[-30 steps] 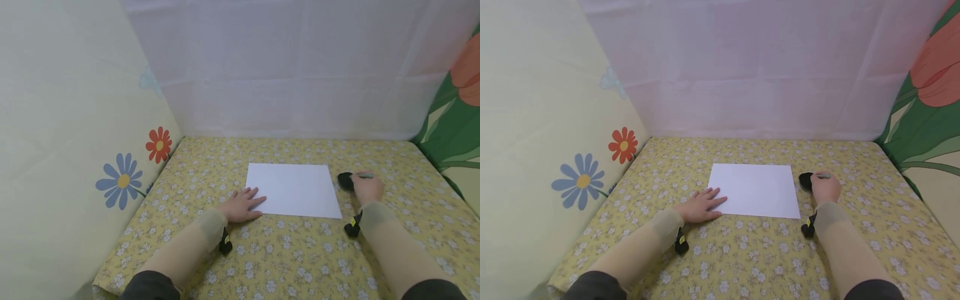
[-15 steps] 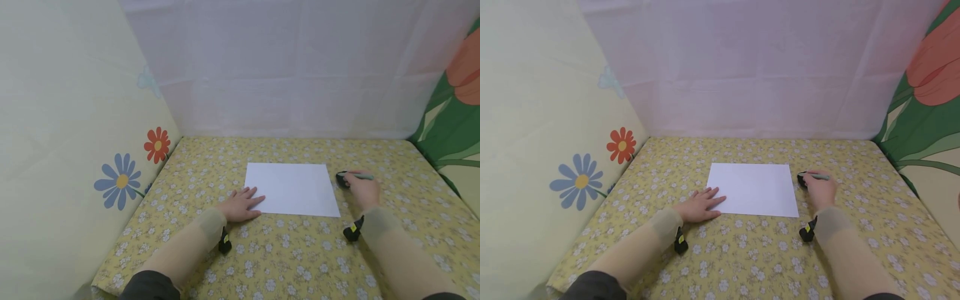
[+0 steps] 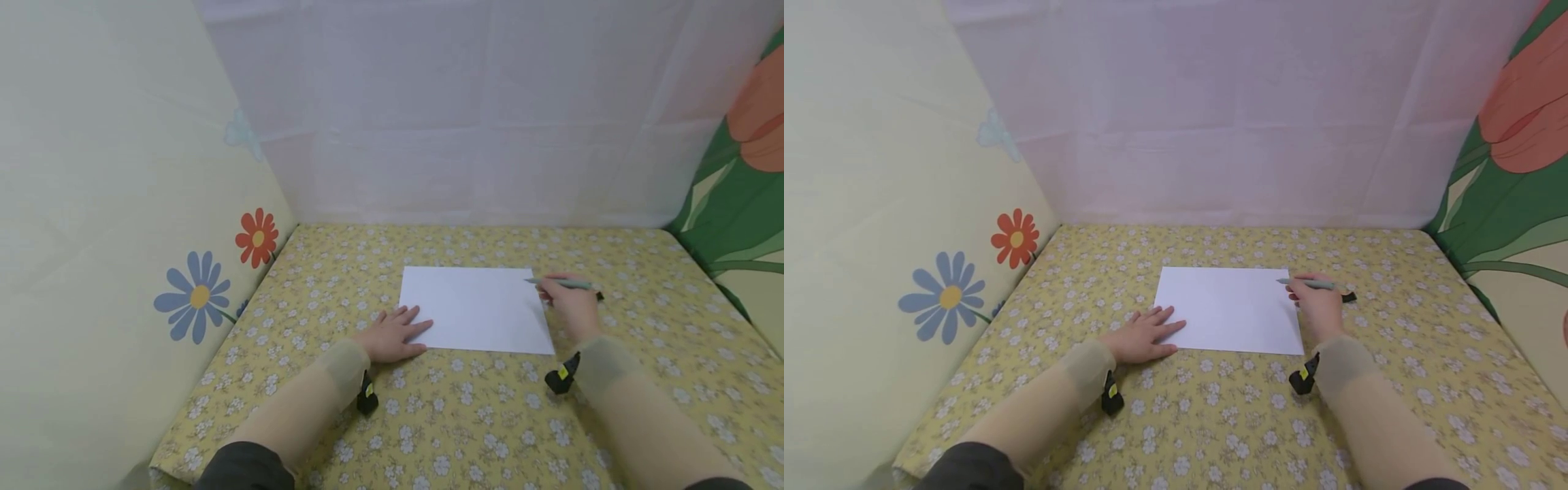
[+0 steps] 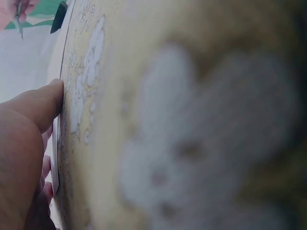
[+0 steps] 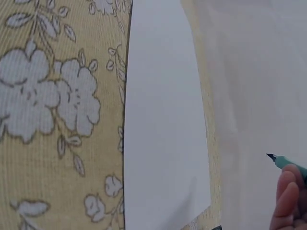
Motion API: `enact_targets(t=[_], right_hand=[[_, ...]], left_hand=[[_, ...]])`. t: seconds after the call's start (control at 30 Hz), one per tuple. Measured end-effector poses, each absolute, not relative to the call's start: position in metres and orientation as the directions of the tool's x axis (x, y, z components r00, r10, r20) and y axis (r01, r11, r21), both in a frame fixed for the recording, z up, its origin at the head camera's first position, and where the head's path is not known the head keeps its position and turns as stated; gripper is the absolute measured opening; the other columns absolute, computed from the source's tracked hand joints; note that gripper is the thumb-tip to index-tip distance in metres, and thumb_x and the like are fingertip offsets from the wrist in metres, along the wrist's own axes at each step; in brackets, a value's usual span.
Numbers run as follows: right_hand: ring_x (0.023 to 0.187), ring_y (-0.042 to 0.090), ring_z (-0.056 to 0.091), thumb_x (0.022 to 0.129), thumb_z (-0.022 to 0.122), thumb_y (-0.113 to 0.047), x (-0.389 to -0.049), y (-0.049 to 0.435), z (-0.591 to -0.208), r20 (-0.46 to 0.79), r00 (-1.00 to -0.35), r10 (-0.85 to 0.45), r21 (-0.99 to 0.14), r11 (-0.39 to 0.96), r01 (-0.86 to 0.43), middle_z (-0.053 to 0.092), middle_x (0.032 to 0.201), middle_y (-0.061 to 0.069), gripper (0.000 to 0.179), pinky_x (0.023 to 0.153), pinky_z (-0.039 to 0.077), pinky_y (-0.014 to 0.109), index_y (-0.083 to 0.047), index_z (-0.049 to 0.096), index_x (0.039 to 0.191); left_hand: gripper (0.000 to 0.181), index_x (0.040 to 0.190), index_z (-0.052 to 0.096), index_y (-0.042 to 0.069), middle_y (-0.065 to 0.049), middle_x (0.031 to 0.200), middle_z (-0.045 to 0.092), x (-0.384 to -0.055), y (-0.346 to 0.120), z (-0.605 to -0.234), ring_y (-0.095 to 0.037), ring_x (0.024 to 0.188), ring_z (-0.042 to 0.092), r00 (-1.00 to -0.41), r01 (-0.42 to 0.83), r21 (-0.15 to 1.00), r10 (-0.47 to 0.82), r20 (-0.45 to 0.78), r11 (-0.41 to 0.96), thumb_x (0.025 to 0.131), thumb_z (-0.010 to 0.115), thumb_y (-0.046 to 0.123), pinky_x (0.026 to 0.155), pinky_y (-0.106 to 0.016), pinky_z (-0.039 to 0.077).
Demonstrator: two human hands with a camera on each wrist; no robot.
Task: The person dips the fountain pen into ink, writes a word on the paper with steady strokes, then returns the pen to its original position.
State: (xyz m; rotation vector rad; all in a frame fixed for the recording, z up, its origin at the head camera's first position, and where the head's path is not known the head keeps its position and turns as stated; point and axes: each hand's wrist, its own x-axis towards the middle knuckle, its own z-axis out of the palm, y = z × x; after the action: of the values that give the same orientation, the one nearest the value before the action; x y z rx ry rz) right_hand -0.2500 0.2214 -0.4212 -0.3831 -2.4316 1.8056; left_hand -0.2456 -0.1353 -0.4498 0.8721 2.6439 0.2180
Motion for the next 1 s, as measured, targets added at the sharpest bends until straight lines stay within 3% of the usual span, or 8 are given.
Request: enact_targets(t=[0.17, 0.47, 0.8, 1.0], right_hand=[[0.104, 0.03, 0.06, 0.095, 0.06, -0.03, -0.253, 0.212, -0.422, -0.069, -0.964, 0.255, -0.964, 0.232, 0.131, 0.065, 0.111, 0.011, 0.042, 0.091, 0.049, 0.042, -0.001, 0.058, 0.126], [0.103, 0.033, 0.057, 0.093, 0.064, -0.029, -0.256, 0.199, -0.423, -0.047, -0.973, 0.226, -0.981, 0.175, 0.088, 0.064, 0.11, 0.014, 0.04, 0.091, 0.046, 0.044, -0.001, 0.06, 0.122], [0.092, 0.025, 0.061, 0.093, 0.064, -0.023, -0.263, 0.191, -0.424, -0.047, -0.976, 0.213, -0.978, 0.19, 0.089, 0.067, 0.099, 0.007, 0.039, 0.088, 0.049, 0.043, 0.003, 0.059, 0.121], [0.087, 0.021, 0.061, 0.093, 0.064, -0.022, -0.265, 0.185, -0.424, -0.037, -0.981, 0.193, -0.974, 0.214, 0.079, 0.066, 0.101, 0.012, 0.033, 0.086, 0.049, 0.043, 0.002, 0.061, 0.114]], left_hand=[[0.062, 0.153, 0.019, 0.039, 0.0, 0.162, 0.002, -0.247, -0.136, -0.451, -0.025, 0.147, 0.002, -0.752, 0.546, 0.253, 0.6, -0.272, 0.799, 0.097, 0.034, 0.062, 0.115, -0.056, 0.004], [0.062, 0.153, 0.019, 0.039, 0.001, 0.162, 0.001, -0.247, -0.136, -0.453, -0.024, 0.147, 0.002, -0.756, 0.534, 0.263, 0.593, -0.276, 0.803, 0.097, 0.035, 0.061, 0.115, -0.056, 0.003], [0.062, 0.153, 0.018, 0.04, 0.002, 0.162, 0.001, -0.248, -0.135, -0.454, -0.024, 0.147, 0.001, -0.756, 0.544, 0.248, 0.596, -0.27, 0.802, 0.097, 0.034, 0.062, 0.115, -0.057, 0.003], [0.062, 0.153, 0.018, 0.039, 0.002, 0.162, 0.001, -0.247, -0.135, -0.452, -0.023, 0.147, 0.001, -0.756, 0.541, 0.248, 0.594, -0.276, 0.804, 0.097, 0.034, 0.061, 0.115, -0.056, 0.003]])
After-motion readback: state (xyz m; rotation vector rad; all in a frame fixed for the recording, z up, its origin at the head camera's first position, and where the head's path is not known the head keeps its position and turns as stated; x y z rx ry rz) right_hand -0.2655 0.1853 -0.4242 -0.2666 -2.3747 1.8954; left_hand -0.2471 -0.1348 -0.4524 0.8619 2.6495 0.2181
